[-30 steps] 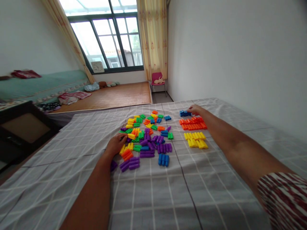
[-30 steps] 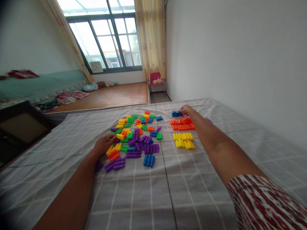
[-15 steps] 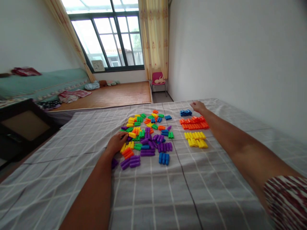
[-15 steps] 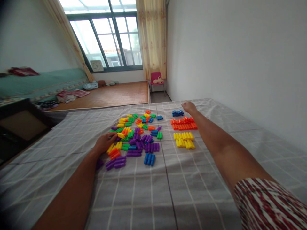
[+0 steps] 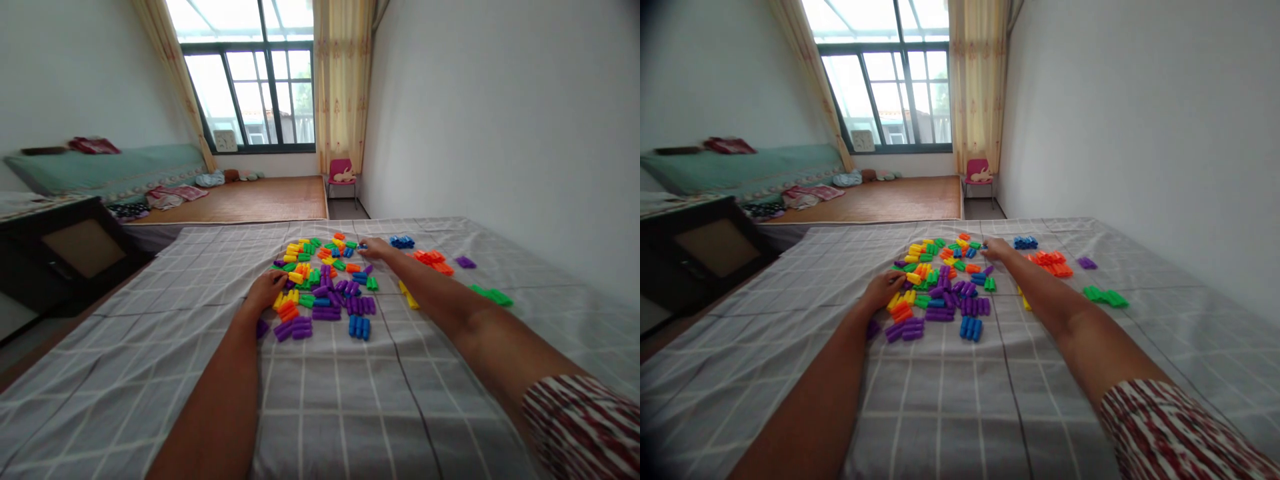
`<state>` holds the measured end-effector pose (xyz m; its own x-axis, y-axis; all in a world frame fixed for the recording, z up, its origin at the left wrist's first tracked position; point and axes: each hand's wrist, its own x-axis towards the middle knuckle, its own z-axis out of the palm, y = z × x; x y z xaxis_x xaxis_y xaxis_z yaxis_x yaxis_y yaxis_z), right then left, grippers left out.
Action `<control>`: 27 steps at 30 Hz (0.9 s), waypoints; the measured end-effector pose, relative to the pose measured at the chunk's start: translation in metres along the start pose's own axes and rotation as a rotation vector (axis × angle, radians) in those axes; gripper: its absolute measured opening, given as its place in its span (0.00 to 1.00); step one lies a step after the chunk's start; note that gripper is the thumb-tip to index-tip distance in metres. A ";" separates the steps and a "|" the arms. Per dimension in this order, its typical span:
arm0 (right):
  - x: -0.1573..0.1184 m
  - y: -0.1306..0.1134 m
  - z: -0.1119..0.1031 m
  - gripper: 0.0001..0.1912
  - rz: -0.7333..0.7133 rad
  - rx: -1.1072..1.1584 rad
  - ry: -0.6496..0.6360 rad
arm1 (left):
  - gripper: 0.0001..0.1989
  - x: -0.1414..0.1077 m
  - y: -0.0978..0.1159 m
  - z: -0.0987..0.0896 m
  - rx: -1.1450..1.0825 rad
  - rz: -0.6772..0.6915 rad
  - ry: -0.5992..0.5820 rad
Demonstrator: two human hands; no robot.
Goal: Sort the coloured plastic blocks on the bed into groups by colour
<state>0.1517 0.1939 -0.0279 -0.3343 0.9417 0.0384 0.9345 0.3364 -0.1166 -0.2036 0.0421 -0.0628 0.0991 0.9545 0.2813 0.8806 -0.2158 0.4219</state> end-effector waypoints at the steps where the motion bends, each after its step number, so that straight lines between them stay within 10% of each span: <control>1: -0.001 -0.002 0.002 0.21 0.003 -0.003 0.003 | 0.19 0.000 -0.001 0.001 -0.003 -0.001 0.004; 6: -0.002 0.017 -0.010 0.23 -0.027 0.053 0.079 | 0.19 0.000 0.001 0.000 -0.007 -0.014 0.015; 10: -0.003 0.086 -0.036 0.23 0.143 0.197 0.307 | 0.19 0.000 0.004 -0.003 -0.003 -0.015 0.003; 16: -0.016 0.188 -0.039 0.20 0.497 0.170 0.158 | 0.19 0.000 0.003 -0.005 0.017 -0.045 -0.018; 27: -0.021 0.204 -0.021 0.11 0.487 0.208 0.090 | 0.18 -0.001 0.007 -0.007 0.013 -0.073 -0.004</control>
<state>0.3519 0.2429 -0.0313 0.1520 0.9883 0.0145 0.9316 -0.1384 -0.3362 -0.2006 0.0384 -0.0534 0.0366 0.9683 0.2470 0.8916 -0.1432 0.4295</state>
